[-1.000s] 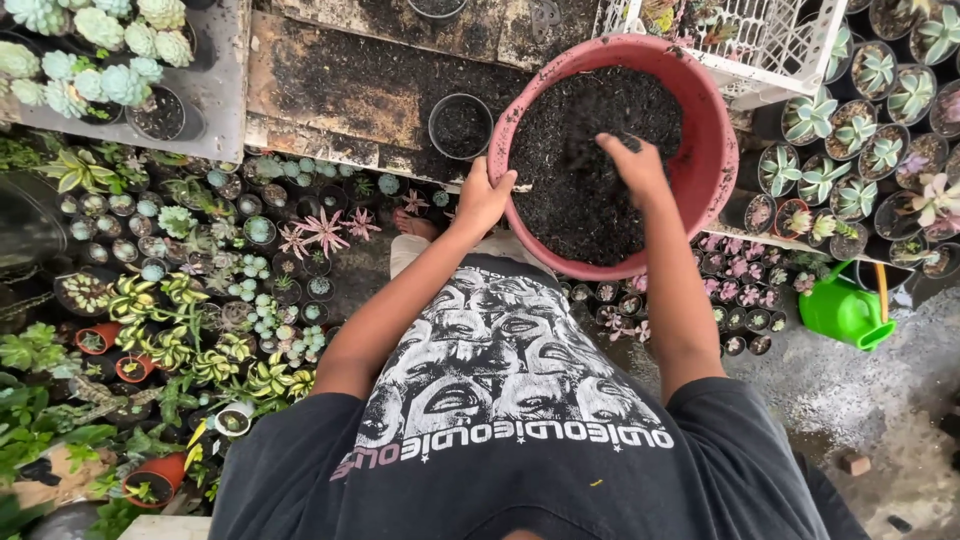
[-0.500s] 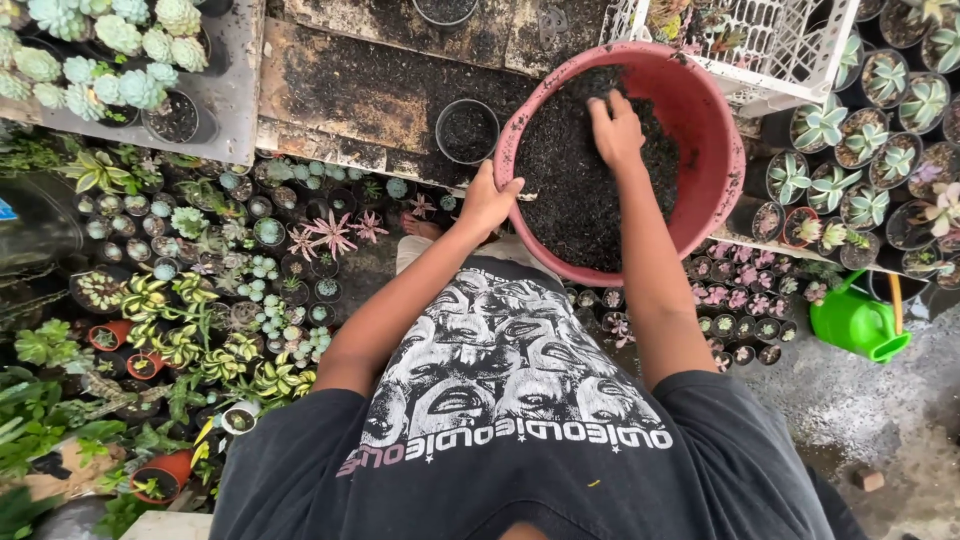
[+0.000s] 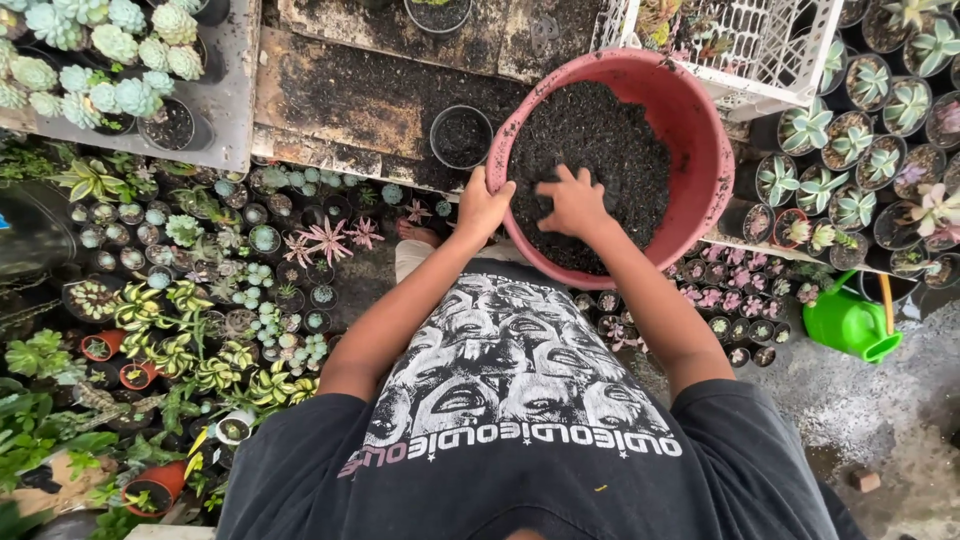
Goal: Potting succulent cuttings by filling small plastic pots with soil and placing the plants inside.
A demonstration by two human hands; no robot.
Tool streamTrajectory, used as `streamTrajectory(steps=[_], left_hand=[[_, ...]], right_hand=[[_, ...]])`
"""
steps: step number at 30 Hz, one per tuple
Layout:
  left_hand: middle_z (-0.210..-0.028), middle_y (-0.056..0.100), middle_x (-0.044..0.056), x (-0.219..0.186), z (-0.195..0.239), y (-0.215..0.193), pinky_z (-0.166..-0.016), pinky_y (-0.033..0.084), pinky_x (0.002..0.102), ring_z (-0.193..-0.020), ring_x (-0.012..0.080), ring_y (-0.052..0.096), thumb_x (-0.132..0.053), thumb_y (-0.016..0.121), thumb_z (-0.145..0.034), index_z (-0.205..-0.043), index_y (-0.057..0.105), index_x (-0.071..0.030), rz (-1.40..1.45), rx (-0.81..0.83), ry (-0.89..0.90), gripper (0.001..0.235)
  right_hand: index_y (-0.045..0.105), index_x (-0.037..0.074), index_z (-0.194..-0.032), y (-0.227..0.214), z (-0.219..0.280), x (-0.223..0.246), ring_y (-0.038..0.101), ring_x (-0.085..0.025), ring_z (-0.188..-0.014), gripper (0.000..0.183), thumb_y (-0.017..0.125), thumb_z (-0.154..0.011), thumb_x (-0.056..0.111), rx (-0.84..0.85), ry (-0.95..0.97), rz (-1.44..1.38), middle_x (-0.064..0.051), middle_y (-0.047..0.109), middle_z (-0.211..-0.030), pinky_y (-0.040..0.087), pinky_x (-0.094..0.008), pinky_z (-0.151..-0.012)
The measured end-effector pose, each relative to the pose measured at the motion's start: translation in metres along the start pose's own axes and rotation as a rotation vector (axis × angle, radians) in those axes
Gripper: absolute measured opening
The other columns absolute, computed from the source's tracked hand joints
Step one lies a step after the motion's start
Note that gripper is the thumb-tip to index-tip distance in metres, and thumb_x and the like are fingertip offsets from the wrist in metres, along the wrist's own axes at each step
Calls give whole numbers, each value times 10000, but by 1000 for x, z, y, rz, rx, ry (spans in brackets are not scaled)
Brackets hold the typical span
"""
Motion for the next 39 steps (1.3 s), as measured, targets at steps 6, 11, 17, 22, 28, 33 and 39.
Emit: streamTrajectory(steps=[6, 11, 17, 22, 28, 33, 39], left_hand=[[-1203, 528, 268, -16, 18, 4, -942, 435, 512, -1155, 434, 509, -259, 646, -776, -1290, 338, -164, 35, 13, 40, 607], [-1103, 583, 236, -26, 19, 14, -865, 489, 494, -1072, 410, 573, -173, 613, -722, -1190, 400, -84, -27, 57, 84, 522], [-1055, 619, 156, -26, 25, 78, -893, 480, 470, -1076, 368, 584, -206, 623, -663, -1134, 468, -141, -19, 85, 32, 500], [-999, 623, 127, -23, 12, 117, -769, 512, 408, -928, 320, 640, -162, 609, -701, -1166, 509, -114, 110, 50, -58, 478], [-1003, 603, 177, -26, 10, 127, -744, 500, 391, -893, 320, 633, -104, 572, -705, -1240, 507, -51, 274, -1, -112, 541], [-1171, 571, 210, -30, 13, 132, -897, 461, 442, -1121, 357, 554, -153, 590, -737, -1308, 458, -80, 247, 16, -53, 590], [-1237, 530, 200, -45, 20, 116, -925, 455, 456, -1164, 341, 526, -264, 664, -754, -1340, 401, -68, 226, 123, -77, 671]], right_hand=[[607, 251, -1087, 6, 21, -59, 499, -392, -1046, 499, 814, -633, 265, -235, 75, 163, -63, 418, -1232, 527, -462, -763], [604, 265, -1053, -21, 41, -126, 599, -399, -954, 452, 764, -632, 234, -495, 262, -586, -107, 555, -1061, 504, -468, -822], [548, 221, -1172, -4, 45, -205, 551, -394, -1056, 472, 763, -760, 308, -555, 480, -681, -164, 481, -1166, 461, -495, -909], [476, 148, -1289, 3, 64, -232, 515, -404, -1125, 507, 688, -862, 320, -599, 607, -665, -216, 472, -1197, 432, -487, -958], [358, 181, -1392, 34, 79, -224, 455, -389, -1215, 922, 780, -716, 643, -438, 763, -899, -254, 415, -1308, 374, -483, -1023], [242, 224, -1440, 15, 65, -179, 452, -460, -1203, 1121, 869, -608, 640, -408, 734, -947, -337, 327, -1327, 395, -530, -1003], [302, 324, -1374, 37, 23, -196, 496, -431, -1160, 947, 861, -640, 537, -401, 778, -844, -262, 366, -1260, 440, -491, -960]])
Point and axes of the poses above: each hand's wrist, its own z-axis away from the middle knuckle, its own y-axis out of the palm, x = y × z, the point moved 7 cm from there along -z, towards the middle knuckle
